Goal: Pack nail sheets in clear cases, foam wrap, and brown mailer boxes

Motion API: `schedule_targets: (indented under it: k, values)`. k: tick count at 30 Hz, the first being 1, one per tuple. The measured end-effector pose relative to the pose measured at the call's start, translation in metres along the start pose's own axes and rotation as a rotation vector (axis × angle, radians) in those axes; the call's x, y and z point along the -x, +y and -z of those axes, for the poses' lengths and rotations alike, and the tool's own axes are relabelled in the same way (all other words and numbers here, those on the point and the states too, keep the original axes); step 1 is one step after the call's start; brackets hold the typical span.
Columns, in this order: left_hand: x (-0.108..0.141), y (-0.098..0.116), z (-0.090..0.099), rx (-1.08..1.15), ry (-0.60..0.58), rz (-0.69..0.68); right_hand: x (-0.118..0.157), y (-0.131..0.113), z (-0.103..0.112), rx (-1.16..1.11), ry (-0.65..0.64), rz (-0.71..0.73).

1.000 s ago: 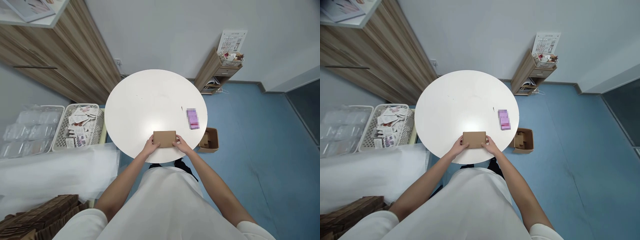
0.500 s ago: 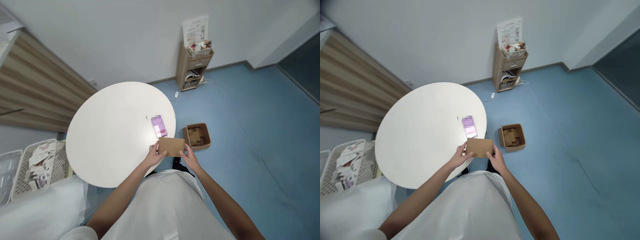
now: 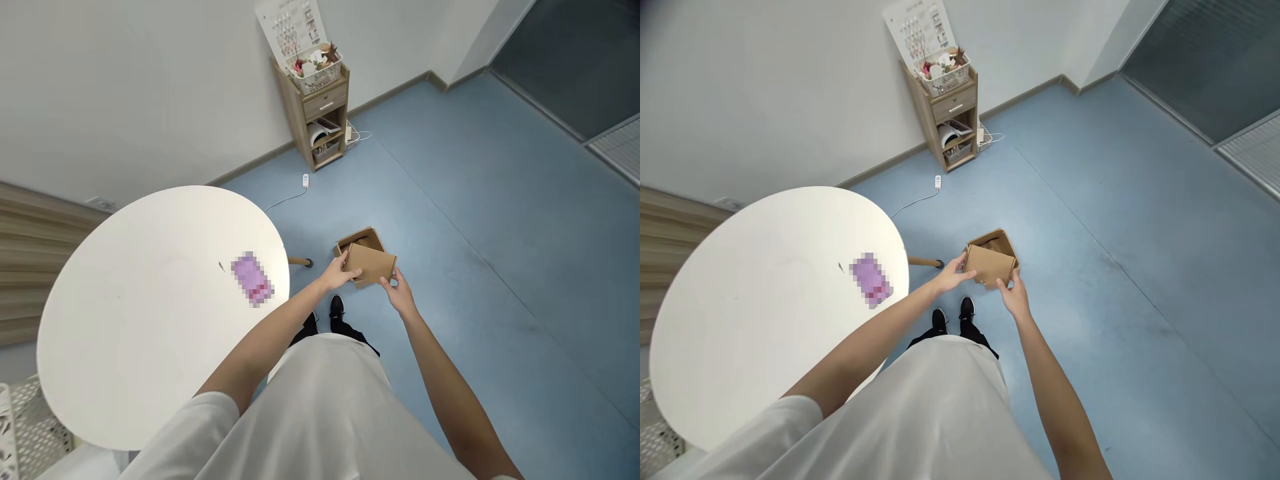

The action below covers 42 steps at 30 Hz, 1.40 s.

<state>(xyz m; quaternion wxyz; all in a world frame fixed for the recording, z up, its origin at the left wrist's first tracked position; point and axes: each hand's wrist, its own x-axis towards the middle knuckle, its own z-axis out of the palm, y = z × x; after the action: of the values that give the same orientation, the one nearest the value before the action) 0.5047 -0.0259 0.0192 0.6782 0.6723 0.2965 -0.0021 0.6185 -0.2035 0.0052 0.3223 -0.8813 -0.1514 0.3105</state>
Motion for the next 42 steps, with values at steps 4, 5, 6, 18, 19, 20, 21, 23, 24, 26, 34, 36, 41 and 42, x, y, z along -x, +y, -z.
schedule_targets:
  k: [4,5,6,18,19,20,21,23,24,26,34,36,41,42]
  values:
    - [0.001,0.002,0.003,-0.226,0.052,0.069,0.002,0.008,-0.006,0.043,-0.012,-0.054]
    - [0.007,0.000,0.008,-0.248,0.050,0.094,0.004,0.011,-0.010,0.062,-0.045,-0.062]
    - [0.017,-0.003,0.013,-0.255,0.051,0.105,0.008,0.014,-0.016,0.076,-0.092,-0.066]
    - [0.201,-0.074,0.093,-0.151,0.468,0.406,0.051,-0.037,-0.103,0.178,-0.554,0.266]
    - [0.215,-0.081,0.099,-0.172,0.511,0.433,0.053,-0.050,-0.112,0.200,-0.568,0.337]
    - [0.229,-0.088,0.105,-0.198,0.548,0.460,0.055,-0.064,-0.121,0.226,-0.583,0.407]
    - [0.242,-0.096,0.110,-0.227,0.585,0.483,0.058,-0.078,-0.131,0.255,-0.601,0.473]
    - [0.268,-0.111,0.119,-0.287,0.651,0.514,0.064,-0.106,-0.152,0.325,-0.643,0.587]
    - [0.281,-0.118,0.122,-0.306,0.679,0.522,0.068,-0.120,-0.163,0.369,-0.663,0.632]
    - [0.306,-0.133,0.127,-0.308,0.718,0.534,0.077,-0.143,-0.186,0.479,-0.681,0.689]
    - [0.392,-0.186,0.137,-0.101,0.775,0.543,0.100,-0.184,-0.261,0.848,-0.506,0.705]
    - [0.405,-0.195,0.141,-0.049,0.763,0.521,0.102,-0.186,-0.272,0.876,-0.461,0.678]
    - [0.423,-0.204,0.159,-0.032,0.780,0.459,0.113,-0.192,-0.276,0.873,-0.346,0.628]
    - [0.425,-0.204,0.162,-0.037,0.790,0.448,0.118,-0.193,-0.275,0.858,-0.320,0.627]
